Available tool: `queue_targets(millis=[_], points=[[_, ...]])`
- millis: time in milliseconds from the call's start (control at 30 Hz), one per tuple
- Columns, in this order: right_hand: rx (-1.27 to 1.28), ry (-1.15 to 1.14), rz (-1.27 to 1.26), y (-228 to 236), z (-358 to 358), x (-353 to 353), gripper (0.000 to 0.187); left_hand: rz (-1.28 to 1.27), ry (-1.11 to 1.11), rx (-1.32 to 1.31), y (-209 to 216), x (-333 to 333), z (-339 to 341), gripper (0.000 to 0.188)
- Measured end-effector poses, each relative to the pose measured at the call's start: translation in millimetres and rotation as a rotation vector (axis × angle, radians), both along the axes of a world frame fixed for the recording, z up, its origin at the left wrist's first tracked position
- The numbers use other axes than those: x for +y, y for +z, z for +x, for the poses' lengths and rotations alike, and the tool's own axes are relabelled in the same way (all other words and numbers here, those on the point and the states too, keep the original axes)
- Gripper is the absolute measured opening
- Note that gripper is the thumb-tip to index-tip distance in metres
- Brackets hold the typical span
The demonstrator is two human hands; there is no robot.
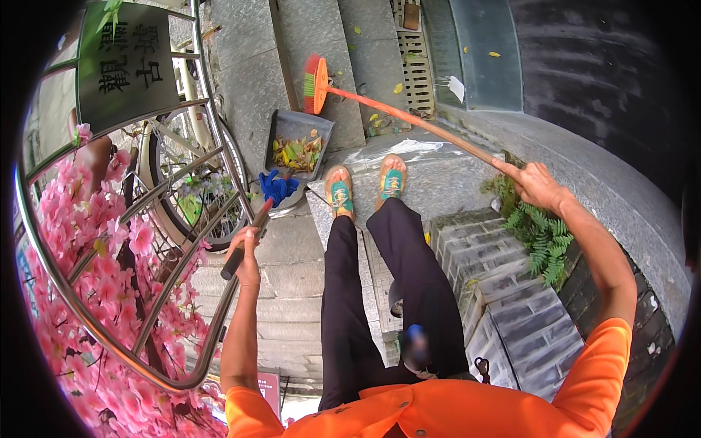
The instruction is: The person sweeps dry leaves and debris from a paved walkway and stone steps into a dustpan using a broom. They move along the path, sweeping around a bicycle and up a flight of stairs, collecting the debris into the dustpan held in their left hand.
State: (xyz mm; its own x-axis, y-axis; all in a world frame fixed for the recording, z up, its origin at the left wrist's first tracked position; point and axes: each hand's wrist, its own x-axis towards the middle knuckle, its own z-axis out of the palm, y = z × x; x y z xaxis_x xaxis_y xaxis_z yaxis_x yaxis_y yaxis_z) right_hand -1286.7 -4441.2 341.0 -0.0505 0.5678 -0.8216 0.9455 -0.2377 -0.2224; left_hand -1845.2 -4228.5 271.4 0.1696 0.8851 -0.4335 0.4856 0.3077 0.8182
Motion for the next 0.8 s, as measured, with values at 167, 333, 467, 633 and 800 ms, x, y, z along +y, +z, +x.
queue_targets(millis=[167, 333, 467, 633, 800], points=[[0.060, -0.300, -0.025, 15.5, -5.3, -3.9, 0.079, -0.033, -0.021, 0.014, -15.2, 9.0, 38.6, 0.017], [0.112, -0.485, 0.011, -7.2, -42.0, 0.4, 0.076, -0.040, 0.012, -0.007, -60.0, 12.3, 83.5, 0.022], [0.158, -0.605, -0.015, -16.8, -58.7, 25.6, 0.070, -0.105, 0.044, 0.073, -96.7, 15.4, 116.3, 0.028], [0.248, -0.781, -0.020, -41.4, -70.4, 37.3, 0.067, -0.071, 0.180, 0.004, -163.0, -1.6, 144.6, 0.023], [0.290, -0.773, 0.083, -68.9, -82.5, 42.6, 0.067, -0.096, 0.289, 0.094, -212.7, -10.5, 163.1, 0.023]])
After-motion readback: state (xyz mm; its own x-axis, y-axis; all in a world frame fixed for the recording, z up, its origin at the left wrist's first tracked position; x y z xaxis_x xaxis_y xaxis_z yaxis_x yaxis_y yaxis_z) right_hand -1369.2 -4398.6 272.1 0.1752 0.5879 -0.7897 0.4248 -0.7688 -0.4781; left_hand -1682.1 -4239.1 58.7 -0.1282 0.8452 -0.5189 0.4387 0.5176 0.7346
